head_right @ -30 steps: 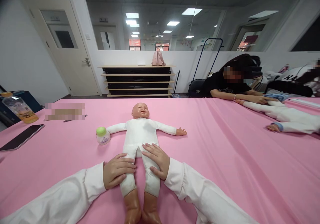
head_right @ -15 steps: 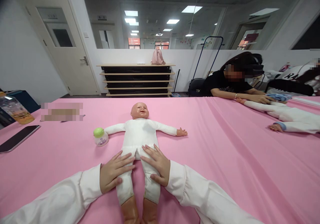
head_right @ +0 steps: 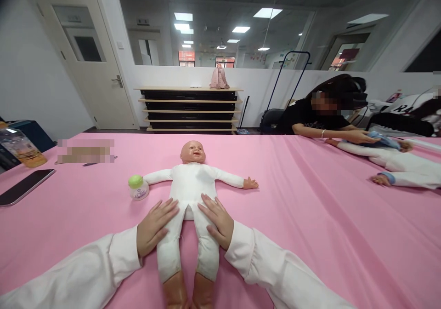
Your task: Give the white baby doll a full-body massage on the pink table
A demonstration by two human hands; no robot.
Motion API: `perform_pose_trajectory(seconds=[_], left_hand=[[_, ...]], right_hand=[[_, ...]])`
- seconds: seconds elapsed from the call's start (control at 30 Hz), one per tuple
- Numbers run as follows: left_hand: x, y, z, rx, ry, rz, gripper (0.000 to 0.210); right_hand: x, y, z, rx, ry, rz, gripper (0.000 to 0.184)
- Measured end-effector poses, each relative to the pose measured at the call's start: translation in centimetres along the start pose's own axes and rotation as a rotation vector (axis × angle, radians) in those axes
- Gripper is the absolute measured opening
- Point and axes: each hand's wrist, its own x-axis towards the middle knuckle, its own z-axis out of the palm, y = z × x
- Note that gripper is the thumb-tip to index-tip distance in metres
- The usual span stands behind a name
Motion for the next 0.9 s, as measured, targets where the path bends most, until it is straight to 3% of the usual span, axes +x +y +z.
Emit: perform_pose_trajectory(seconds=[0.07, 0.17, 0.4, 0.57, 0.77, 0.9], left_hand=[[0.1, -0.4, 0.2, -0.019, -0.026, -0.087, 0.05], [0.1, -0.4, 0.2, -0.042, -0.046, -0.041, 0.051], [-0.1, 1.4, -0.3, -0.136, -0.019, 0.419, 0.044], [-0.2, 2.4, -0.1, -0.175, 0.091, 0.601, 0.046], [0.1, 3.7, -0.7, -0.142, 0.019, 0.59, 0.041], [-0.3, 3.6, 1.6, -0.148, 0.084, 0.568, 0.024]], right_hand=[[0.1, 0.1, 0.1, 0.004, 0.013, 0.024, 0.057], [0.2, -0.4, -0.3, -0.012, -0.019, -0.028, 0.062], [0.2, -2.3, -1.0, -0.016, -0.207, -0.438, 0.052], [0.3, -3.1, -0.1, 0.024, -0.122, -0.619, 0.062], [1.2, -5.2, -0.5, 0.004, -0.07, -0.638, 0.056], [0.8, -6.1, 0.4, 0.017, 0.047, -0.564, 0.045]])
